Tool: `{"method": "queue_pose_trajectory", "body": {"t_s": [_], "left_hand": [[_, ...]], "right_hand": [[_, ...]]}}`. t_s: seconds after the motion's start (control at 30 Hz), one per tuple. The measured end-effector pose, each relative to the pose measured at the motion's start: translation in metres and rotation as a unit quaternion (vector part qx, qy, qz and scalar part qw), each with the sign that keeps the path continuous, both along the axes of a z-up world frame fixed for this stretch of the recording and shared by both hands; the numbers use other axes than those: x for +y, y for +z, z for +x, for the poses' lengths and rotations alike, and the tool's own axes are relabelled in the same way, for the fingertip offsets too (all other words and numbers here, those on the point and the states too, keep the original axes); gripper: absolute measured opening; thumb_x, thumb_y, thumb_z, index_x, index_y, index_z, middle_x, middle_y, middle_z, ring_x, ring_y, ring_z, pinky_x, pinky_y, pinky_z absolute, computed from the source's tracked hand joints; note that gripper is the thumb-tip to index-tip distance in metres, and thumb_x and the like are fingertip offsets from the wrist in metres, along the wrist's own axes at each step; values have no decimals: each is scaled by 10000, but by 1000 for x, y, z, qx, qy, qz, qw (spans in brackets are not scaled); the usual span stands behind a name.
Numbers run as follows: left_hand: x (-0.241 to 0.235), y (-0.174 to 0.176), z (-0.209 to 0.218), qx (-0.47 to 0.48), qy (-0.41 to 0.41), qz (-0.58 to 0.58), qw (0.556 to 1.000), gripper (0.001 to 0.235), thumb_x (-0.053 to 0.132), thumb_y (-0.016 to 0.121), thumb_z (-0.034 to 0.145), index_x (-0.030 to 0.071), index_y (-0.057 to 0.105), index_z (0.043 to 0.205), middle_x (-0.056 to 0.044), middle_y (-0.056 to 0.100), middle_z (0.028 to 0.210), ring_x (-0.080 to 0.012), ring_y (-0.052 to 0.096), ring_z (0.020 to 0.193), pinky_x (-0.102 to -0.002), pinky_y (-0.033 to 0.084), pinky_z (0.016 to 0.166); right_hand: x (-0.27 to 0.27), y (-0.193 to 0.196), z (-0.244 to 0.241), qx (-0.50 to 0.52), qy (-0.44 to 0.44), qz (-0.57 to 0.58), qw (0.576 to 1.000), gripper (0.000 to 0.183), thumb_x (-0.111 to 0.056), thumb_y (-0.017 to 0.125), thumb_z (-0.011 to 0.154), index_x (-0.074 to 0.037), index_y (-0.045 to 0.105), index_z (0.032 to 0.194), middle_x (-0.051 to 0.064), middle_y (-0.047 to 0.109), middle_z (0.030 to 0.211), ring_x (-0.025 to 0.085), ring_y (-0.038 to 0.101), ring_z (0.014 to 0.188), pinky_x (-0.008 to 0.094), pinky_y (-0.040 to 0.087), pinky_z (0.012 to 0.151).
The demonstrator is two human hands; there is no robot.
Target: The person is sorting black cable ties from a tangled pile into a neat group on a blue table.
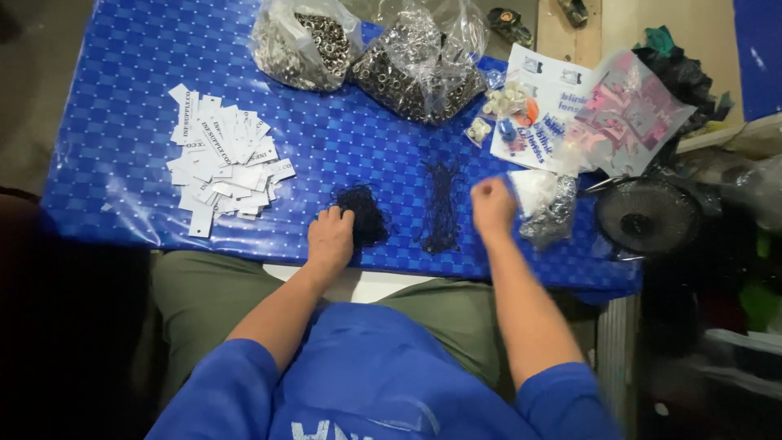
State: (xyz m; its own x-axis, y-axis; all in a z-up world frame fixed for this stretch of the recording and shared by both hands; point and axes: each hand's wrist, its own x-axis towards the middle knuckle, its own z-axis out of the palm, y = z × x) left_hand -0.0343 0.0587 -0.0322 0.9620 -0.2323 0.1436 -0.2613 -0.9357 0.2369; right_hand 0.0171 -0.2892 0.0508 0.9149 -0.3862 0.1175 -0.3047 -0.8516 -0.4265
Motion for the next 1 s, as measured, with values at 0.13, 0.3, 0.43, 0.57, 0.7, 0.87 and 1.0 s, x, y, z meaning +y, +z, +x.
{"method": "queue_pose_trajectory", "body": {"t_s": [0.13,0.3,0.43,0.57,0.7,0.87,1.0], "left_hand": [[7,28,6,77,56,-112,989,333,179,815,780,130,667,1074,-41,605,912,-238,683,824,-339,571,662],[9,51,7,67,85,-153,982,262,154,737,820,147,690,1077,-35,565,876,-253,657,804,-362,579,680],[12,48,8,109,75,-143,981,317,171,751,809,155,680,1118,-34,560,899,-260,658,835,-389,589,706],[19,44,4,145,81,-129,978,311,195,737,835,163,674,1138,-48,586,929,-271,674,883,-404,599,751],[24,51,4,154,72,-93,981,419,261,766,816,218,651,1216,-46,598,1039,-279,655,981,-423,561,797],[2,103,6,60,35,-110,992,815,276,873,735,100,532,1454,-227,398,1539,-460,314,1441,-628,328,1065],[-25,49,16,-14,-79,-142,987,708,203,793,756,119,568,1422,-121,563,1426,-358,469,1382,-536,445,1011]], "right_hand": [[11,-43,-55,75,-62,88,991,52,-168,711,886,-117,703,879,93,729,829,366,709,893,488,552,810],[36,-62,-75,-42,52,-39,997,186,-195,777,844,-139,711,1009,69,631,933,332,670,931,446,534,817],[91,-78,-66,-58,217,33,974,199,-165,755,881,-197,726,1075,35,624,954,295,671,946,390,548,819],[133,-91,-53,-25,214,64,974,285,-158,704,922,-197,721,1204,49,647,1022,301,692,975,408,568,825],[143,-97,-49,-28,236,-55,970,205,-219,740,888,-227,691,1087,3,564,972,261,694,861,370,591,752],[137,-98,-51,22,265,-94,959,161,-280,728,902,-192,597,931,2,521,909,259,686,802,353,585,709],[136,-80,-44,127,246,44,960,107,-242,662,951,-158,597,966,93,609,879,383,702,847,474,571,723]]}}
